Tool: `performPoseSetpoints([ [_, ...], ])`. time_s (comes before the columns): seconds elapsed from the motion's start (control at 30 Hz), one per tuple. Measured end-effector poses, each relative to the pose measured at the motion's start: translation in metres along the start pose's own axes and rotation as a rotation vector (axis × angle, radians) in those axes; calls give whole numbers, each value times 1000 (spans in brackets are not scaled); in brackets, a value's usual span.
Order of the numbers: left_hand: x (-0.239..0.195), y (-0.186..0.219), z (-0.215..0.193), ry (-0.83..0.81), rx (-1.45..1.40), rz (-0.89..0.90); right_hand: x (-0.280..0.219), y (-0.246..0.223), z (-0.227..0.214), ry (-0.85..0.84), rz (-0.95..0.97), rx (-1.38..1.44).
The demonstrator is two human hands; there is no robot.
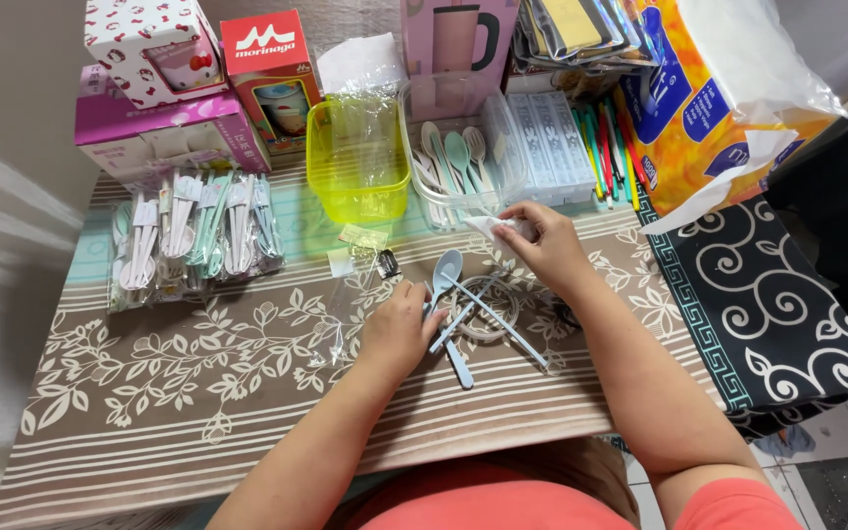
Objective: Wrapping plastic cutlery in napkins and securing them with tape
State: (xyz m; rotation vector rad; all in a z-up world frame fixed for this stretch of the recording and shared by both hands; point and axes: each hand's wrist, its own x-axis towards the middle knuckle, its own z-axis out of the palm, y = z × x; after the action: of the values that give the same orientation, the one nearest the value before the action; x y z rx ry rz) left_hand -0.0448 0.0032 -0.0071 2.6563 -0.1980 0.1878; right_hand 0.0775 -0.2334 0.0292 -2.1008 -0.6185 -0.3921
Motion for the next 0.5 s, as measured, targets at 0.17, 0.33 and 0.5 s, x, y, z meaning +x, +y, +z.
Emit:
performPoseSetpoints([
  [0.17,10,-22,17,6,-90,-79,-3,-9,16,-8,-103,4],
  [0.33,12,-24,2,84,-236,-163,-8,-25,23,55,-217,4],
  [0.5,10,-20,-13,274,-390,-111,-14,-48,21,233,-399,10],
])
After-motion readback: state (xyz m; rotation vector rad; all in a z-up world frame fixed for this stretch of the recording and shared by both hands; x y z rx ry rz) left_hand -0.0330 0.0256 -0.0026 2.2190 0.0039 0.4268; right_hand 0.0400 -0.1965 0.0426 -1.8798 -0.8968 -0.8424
